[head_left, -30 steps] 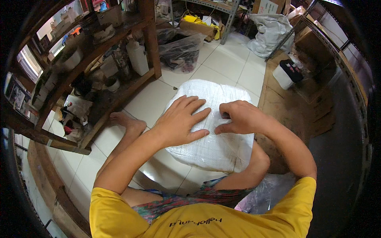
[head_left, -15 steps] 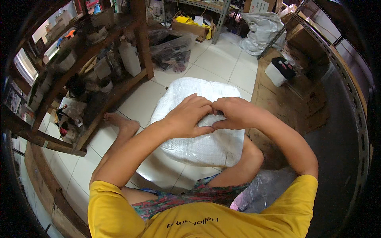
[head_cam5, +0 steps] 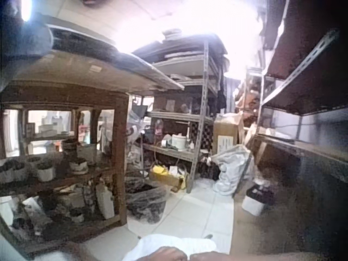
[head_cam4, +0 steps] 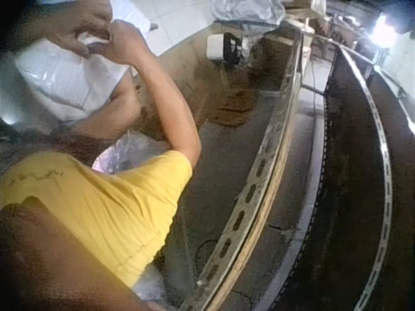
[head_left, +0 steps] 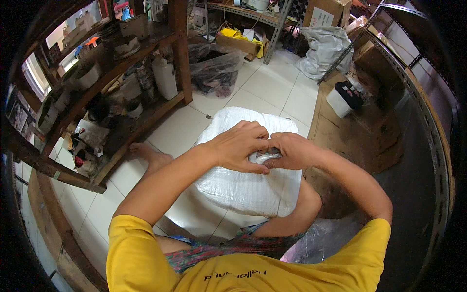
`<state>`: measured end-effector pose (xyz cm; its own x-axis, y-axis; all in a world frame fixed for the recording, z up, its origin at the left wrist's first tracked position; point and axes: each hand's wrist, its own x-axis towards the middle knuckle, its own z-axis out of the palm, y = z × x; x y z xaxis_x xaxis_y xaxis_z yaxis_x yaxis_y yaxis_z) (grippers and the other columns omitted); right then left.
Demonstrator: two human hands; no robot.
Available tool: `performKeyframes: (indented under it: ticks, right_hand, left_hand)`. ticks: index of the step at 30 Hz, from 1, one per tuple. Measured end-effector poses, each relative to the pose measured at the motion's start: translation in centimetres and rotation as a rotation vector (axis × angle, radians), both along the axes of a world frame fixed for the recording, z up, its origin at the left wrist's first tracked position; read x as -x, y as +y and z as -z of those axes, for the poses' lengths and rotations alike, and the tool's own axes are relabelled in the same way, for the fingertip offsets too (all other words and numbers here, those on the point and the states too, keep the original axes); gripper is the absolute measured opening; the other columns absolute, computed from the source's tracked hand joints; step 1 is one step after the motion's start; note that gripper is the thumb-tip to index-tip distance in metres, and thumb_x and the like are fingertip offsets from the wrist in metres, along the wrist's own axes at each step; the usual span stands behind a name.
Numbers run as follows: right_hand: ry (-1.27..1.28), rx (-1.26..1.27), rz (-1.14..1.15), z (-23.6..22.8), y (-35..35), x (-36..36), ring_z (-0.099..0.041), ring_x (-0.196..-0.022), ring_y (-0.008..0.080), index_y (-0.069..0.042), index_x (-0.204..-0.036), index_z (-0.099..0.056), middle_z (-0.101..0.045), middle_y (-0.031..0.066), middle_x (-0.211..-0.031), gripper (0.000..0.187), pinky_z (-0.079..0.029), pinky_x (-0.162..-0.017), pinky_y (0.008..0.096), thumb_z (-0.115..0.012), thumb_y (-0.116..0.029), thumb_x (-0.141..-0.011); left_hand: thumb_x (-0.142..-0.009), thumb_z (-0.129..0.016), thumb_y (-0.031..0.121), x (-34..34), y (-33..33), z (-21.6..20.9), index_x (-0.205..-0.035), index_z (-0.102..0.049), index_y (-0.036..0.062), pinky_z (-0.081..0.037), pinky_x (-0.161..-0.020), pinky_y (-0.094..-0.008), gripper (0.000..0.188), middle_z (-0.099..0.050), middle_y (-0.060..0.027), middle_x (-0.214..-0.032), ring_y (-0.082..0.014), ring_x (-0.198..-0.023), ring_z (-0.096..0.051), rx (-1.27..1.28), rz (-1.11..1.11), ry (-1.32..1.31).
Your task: The person sits on the floor and uses a utility knife to cut open a large white bubble-wrapped package. They repeatedly slice through the plastic wrapping and pull it back to expose the contents, but the package remains mostly wrapped by the end of the clip.
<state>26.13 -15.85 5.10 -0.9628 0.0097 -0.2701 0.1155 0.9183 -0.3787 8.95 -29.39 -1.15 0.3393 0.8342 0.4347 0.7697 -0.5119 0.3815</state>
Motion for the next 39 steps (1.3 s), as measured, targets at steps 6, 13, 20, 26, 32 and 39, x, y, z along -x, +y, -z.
performKeyframes:
  ticks: [6,13,20,26,32,39]
  right_hand:
    - [0.249,0.126,-0.005,1.8,0.2,-1.2,-0.063,-0.092,0.0329,-0.008,-0.107,-0.067,-0.061,0.0124,-0.100,0.032,-0.052,-0.078,0.0429,-0.081,-0.024,-0.082]
    - [0.248,0.231,0.221,1.8,-0.4,-2.7,-0.061,-0.094,0.0310,-0.002,-0.111,-0.060,-0.058,0.0161,-0.108,0.041,-0.051,-0.081,0.0391,-0.080,-0.020,-0.081]
    - [-0.114,0.294,0.256,-2.4,-0.4,-3.4,-0.059,-0.092,0.0159,-0.002,-0.142,-0.042,-0.056,0.0117,-0.111,0.059,-0.049,-0.082,0.0322,-0.068,-0.016,-0.092]
    - [-0.305,0.459,0.516,-4.7,-3.6,-1.5,-0.062,-0.074,0.0173,0.004,-0.134,-0.045,-0.061,0.0105,-0.091,0.049,-0.053,-0.070,0.0344,-0.063,-0.027,-0.100]
    - [-0.298,0.358,0.625,-4.5,-5.2,-1.3,-0.064,-0.073,0.0174,0.006,-0.127,-0.049,-0.062,0.0100,-0.085,0.037,-0.054,-0.067,0.0357,-0.061,-0.017,-0.101]
    - [-0.046,0.530,0.762,-2.1,-5.8,-1.9,-0.068,-0.070,0.0160,0.011,-0.124,-0.050,-0.066,0.0146,-0.084,0.031,-0.057,-0.059,0.0325,-0.056,-0.009,-0.101]
  left_hand:
    - [-0.076,-0.080,0.050,0.7,0.8,0.5,-0.081,-0.063,0.0086,-0.039,-0.094,-0.0402,0.045,-0.054,-0.0090,-0.103,-0.0284,-0.102,-0.049,0.043,0.013,-0.051]
    - [-0.072,-0.072,0.026,1.2,1.1,1.3,-0.077,-0.063,0.0070,-0.040,-0.092,-0.0371,0.021,-0.053,-0.0081,-0.104,-0.0283,-0.105,-0.045,0.212,0.017,-0.227]
    - [-0.076,-0.062,0.010,1.8,1.3,2.1,-0.079,-0.066,0.0051,-0.043,-0.088,-0.0348,0.006,-0.054,-0.0080,-0.101,-0.0279,-0.103,-0.045,0.143,0.080,-0.370]
    - [-0.080,-0.061,0.010,1.2,1.7,3.1,-0.077,-0.066,0.0039,-0.043,-0.087,-0.0371,0.008,-0.055,-0.0090,-0.095,-0.0284,-0.098,-0.048,-0.026,0.055,-0.396]
    - [-0.081,-0.059,0.011,1.1,2.0,3.8,-0.076,-0.068,0.0037,-0.043,-0.088,-0.0391,0.012,-0.059,-0.0102,-0.096,-0.0307,-0.096,-0.050,-0.059,0.028,-0.396]
    - [-0.081,-0.058,0.015,0.6,1.6,3.3,-0.080,-0.072,0.0030,-0.043,-0.092,-0.0398,0.019,-0.060,-0.0120,-0.098,-0.0313,-0.098,-0.050,-0.035,-0.015,-0.412]
